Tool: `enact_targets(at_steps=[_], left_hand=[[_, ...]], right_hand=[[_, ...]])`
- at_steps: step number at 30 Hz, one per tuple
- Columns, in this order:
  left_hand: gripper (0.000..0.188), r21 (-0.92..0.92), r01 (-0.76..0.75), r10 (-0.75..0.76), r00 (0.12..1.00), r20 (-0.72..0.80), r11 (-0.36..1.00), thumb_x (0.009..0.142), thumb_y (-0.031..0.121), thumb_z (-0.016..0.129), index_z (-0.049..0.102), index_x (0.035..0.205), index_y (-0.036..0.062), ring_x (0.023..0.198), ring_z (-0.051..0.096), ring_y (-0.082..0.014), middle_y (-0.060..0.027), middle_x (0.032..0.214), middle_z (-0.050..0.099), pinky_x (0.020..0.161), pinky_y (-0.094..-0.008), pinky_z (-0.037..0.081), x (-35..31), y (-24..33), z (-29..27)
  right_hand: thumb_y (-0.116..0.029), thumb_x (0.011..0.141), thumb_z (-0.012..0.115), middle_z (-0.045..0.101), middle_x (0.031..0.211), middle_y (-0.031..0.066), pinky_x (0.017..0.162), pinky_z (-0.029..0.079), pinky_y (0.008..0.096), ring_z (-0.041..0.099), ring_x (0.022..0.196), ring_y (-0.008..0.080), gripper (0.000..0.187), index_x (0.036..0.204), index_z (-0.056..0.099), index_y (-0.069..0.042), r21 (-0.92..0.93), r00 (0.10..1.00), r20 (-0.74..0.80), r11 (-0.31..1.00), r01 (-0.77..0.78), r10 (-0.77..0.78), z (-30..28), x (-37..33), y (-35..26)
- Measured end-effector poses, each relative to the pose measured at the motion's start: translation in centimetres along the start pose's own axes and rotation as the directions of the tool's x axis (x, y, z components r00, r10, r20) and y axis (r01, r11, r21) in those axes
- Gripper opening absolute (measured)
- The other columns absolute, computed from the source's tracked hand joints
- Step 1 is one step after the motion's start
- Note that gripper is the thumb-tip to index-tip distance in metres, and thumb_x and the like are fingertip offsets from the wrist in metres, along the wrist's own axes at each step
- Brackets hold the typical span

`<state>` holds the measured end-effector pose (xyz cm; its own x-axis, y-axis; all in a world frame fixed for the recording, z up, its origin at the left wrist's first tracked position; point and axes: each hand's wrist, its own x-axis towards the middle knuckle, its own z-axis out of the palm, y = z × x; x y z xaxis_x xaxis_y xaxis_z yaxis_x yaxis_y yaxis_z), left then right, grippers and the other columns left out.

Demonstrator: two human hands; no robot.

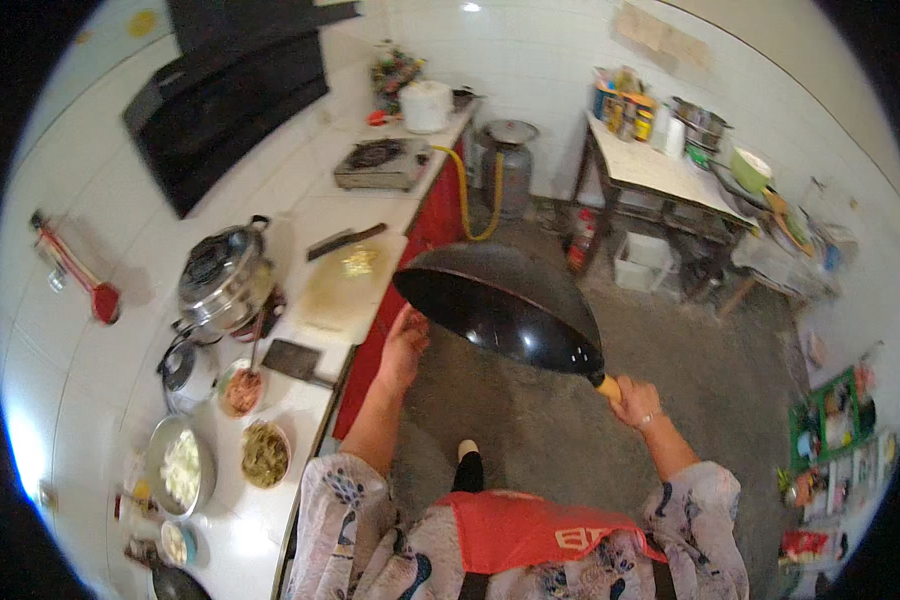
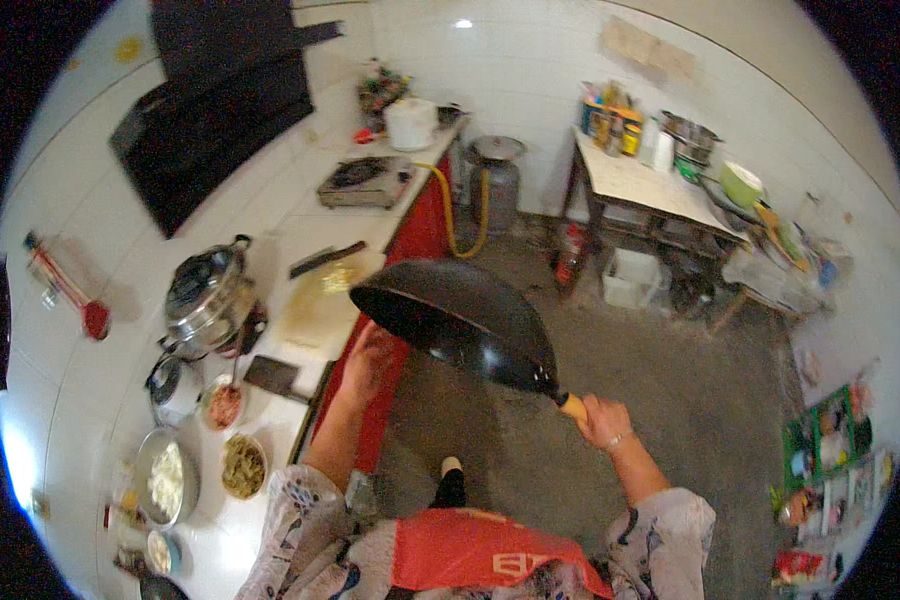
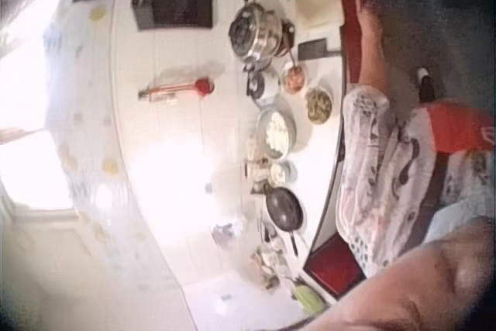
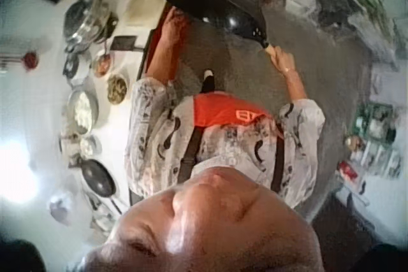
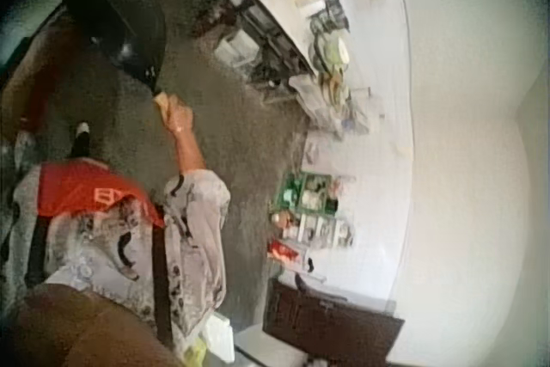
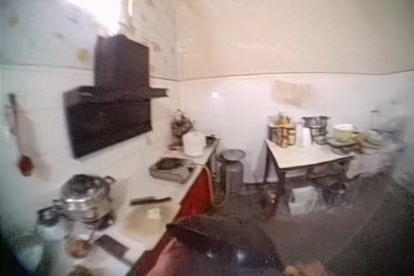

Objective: The person scrubs the tiled wall above the sink with a steel wool pad and wipes it with a cloth. They then wash a ladle, chop garlic on a cutting board, and place a wok on the stove to begin cooking.

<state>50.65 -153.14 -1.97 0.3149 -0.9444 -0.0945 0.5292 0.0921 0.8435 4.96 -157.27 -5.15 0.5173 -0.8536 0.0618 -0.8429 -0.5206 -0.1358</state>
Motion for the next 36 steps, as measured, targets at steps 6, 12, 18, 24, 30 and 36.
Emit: enact_targets(at_steps=[6, 12, 18, 24, 30, 36], left_hand=[[0.063, 0.074, 0.076, -0.08, 0.995, 0.054, 0.994, 0.08, -0.002, 0.044, 0.034, 0.141, 0.0132, 0.108, 0.05, -0.0194, -0.0027, 0.118, 0.05, 0.09, -0.034, 0.04, 15.0, -0.4, 4.5], [0.06, 0.12, 0.088, -0.104, 0.985, 0.138, 0.989, 0.083, 0.002, 0.048, 0.035, 0.14, 0.0139, 0.108, 0.05, -0.0174, -0.0017, 0.117, 0.05, 0.09, -0.0335, 0.04, 27.3, 0.7, 7.1], [0.058, 0.127, 0.048, -0.051, 0.998, 0.026, 0.991, 0.081, 0.001, 0.049, 0.039, 0.137, 0.0112, 0.095, 0.05, -0.0119, 0.0001, 0.109, 0.052, 0.08, -0.0272, 0.041, 38.3, -0.4, 6.9], [0.054, 0.282, -0.07, 0.095, 0.992, -0.077, 0.957, 0.079, 0.001, 0.048, 0.045, 0.132, 0.0098, 0.081, 0.047, -0.0074, 0.0029, 0.092, 0.054, 0.069, -0.02, 0.038, 47.4, 5.0, 4.7], [0.072, 0.48, -0.225, 0.328, 0.934, -0.143, 0.848, 0.082, 0.005, 0.049, 0.022, 0.148, 0.0117, 0.095, 0.047, -0.0116, -0.0082, 0.138, 0.046, 0.085, -0.0252, 0.037, 55.1, 11.8, 1.4], [0.065, 0.411, -0.038, 0.214, 0.895, -0.392, 0.911, 0.085, 0.005, 0.047, 0.026, 0.147, 0.0118, 0.125, 0.04, -0.0189, -0.0098, 0.141, 0.043, 0.103, -0.0343, 0.03, 53.1, 9.6, -3.3]], right_hand=[[-0.025, 0.071, 0.069, 0.06, 0.072, 0.0136, 0.059, 0.048, 0.0453, 0.061, 0.067, 0.035, 0.037, 0.098, 0.05, -0.009, -0.061, 0.988, -0.154, 0.998, -0.028, 0.019, -3.9, 8.5, 3.1], [-0.023, 0.07, 0.07, 0.06, 0.07, 0.0139, 0.058, 0.048, 0.0447, 0.061, 0.067, 0.0349, 0.037, 0.096, 0.05, -0.009, -0.024, 0.98, -0.161, 0.992, -0.125, 0.119, -3.6, 17.3, 5.9], [-0.023, 0.071, 0.069, 0.061, 0.071, 0.0166, 0.06, 0.048, 0.0467, 0.06, 0.068, 0.0379, 0.032, 0.094, 0.05, -0.009, 0.057, 0.987, -0.122, 0.993, -0.099, 0.105, -0.4, 30.6, 9.7], [-0.024, 0.073, 0.068, 0.064, 0.083, 0.0197, 0.067, 0.049, 0.0467, 0.061, 0.077, 0.041, 0.036, 0.099, 0.051, -0.006, 0.323, 0.995, 0.09, 0.944, -0.065, 0.038, 3.1, 46.7, 10.9], [-0.019, 0.074, 0.068, 0.063, 0.083, 0.0176, 0.064, 0.051, 0.0418, 0.063, 0.073, 0.0333, 0.034, 0.099, 0.052, -0.003, 0.701, 0.992, 0.066, 0.712, 0.033, -0.11, 5.6, 59.8, 6.0], [-0.004, 0.079, 0.063, 0.055, 0.065, 0.0056, 0.044, 0.044, 0.0294, 0.053, 0.049, 0.0137, 0.016, 0.088, 0.051, -0.004, 0.949, 0.924, 0.314, 0.111, -0.296, -0.22, 3.1, 71.6, -6.1]])
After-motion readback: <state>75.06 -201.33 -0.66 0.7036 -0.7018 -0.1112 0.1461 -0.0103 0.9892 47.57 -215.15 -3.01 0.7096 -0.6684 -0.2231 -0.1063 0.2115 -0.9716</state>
